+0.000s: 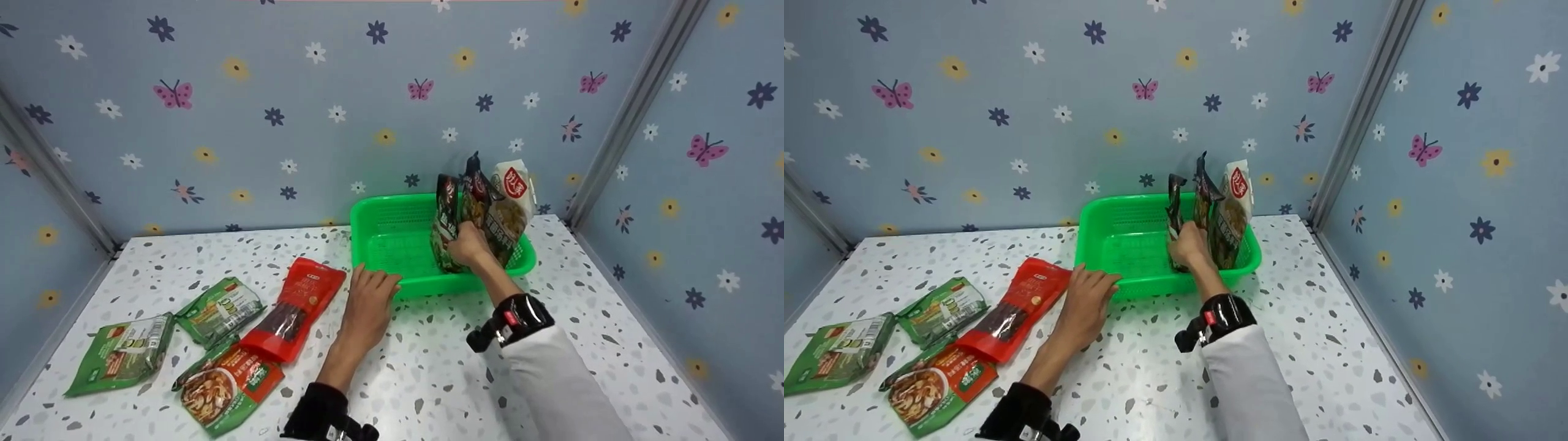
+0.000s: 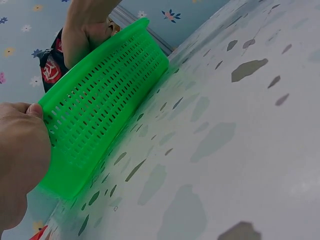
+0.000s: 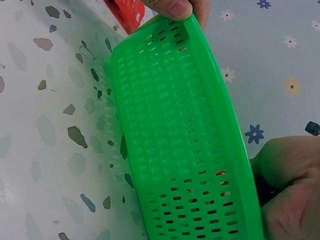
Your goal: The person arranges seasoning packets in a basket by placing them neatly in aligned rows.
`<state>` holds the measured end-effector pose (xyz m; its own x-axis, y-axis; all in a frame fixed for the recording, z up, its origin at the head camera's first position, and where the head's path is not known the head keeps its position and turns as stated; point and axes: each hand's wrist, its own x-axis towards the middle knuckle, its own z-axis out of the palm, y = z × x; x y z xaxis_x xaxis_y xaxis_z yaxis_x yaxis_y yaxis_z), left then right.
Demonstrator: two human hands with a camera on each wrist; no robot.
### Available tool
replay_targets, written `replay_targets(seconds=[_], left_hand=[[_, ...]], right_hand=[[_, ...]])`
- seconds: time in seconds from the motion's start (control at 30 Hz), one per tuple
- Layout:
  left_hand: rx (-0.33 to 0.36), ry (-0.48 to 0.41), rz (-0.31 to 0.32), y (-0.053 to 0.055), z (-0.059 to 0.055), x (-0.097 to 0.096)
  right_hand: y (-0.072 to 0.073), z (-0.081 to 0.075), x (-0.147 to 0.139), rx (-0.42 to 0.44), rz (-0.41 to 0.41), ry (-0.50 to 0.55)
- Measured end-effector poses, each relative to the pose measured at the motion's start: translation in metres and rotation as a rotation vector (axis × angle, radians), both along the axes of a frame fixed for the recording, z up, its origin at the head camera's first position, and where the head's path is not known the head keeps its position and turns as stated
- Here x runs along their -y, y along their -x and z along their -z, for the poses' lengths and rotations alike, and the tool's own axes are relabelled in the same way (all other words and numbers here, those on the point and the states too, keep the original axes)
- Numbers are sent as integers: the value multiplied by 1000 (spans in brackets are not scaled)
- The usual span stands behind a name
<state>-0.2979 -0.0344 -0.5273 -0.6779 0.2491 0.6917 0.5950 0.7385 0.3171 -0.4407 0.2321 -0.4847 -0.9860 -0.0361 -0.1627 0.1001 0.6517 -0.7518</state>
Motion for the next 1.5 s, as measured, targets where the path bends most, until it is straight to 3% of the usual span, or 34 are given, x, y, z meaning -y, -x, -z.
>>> replay_targets(seconds=[0.2, 0.33, 0.53, 0.73, 0.97, 1.1, 1.33, 1.5], left_hand=[[0, 3, 1, 2, -2, 0], [-12, 0, 3, 3, -2, 1], [-33, -17, 18, 3, -1, 0], [-7, -14, 20, 2, -2, 0], [-5, -14, 2, -3, -1, 1], [8, -17, 4, -2, -1, 1], [6, -10, 6, 0, -1, 0], [-7, -5, 0, -1, 0, 0]], right_hand=[[8, 12, -5, -150, 10, 65], [13, 16, -6, -213, -7, 44], [13, 14, -2, -125, -6, -39], [4, 3, 0, -38, -19, -21], [-2, 6, 4, -20, -57, 7], [2, 12, 2, -43, -65, 0], [25, 38, -10, -61, -66, -38], [26, 39, -11, -41, -74, -21]])
